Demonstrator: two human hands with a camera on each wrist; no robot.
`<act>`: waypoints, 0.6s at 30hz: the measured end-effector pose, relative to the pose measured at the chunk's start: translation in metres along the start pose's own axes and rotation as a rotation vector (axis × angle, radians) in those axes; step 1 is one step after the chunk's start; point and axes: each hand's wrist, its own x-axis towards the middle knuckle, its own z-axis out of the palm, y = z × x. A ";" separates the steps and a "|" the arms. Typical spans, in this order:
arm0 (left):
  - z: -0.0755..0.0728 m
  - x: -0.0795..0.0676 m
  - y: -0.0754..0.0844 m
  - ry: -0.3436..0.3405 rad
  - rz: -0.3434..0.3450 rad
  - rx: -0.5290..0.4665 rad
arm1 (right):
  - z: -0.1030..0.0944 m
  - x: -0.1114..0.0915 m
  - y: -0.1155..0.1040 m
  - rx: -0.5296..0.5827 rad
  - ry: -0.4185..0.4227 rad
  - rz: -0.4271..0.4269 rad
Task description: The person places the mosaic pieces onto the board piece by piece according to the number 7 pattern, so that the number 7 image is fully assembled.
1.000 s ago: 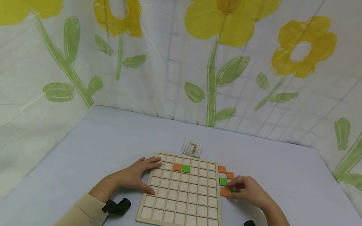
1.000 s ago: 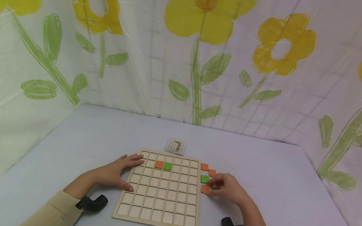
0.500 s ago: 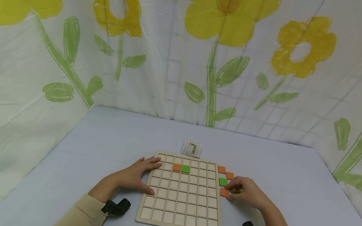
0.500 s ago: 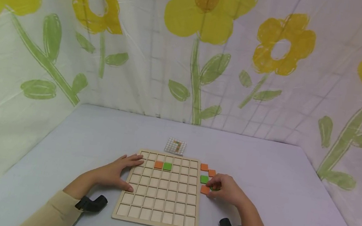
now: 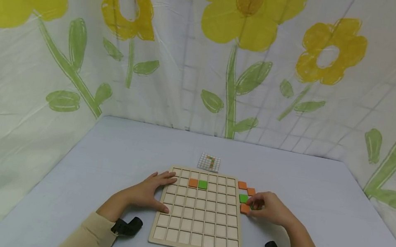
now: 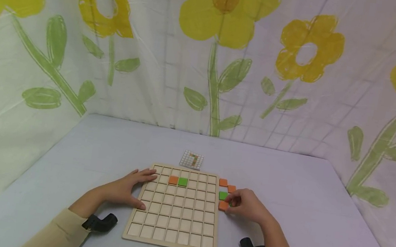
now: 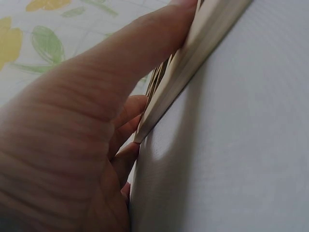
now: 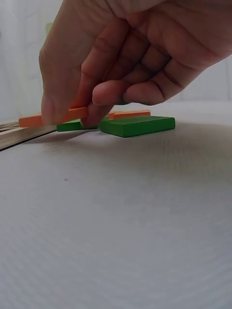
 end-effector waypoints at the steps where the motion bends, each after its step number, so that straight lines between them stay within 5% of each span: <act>1: 0.000 0.000 0.000 0.001 0.001 0.000 | -0.001 0.000 -0.001 0.000 0.001 -0.003; 18: -0.001 0.000 0.002 -0.001 0.003 -0.006 | -0.003 0.021 -0.008 0.013 0.030 -0.076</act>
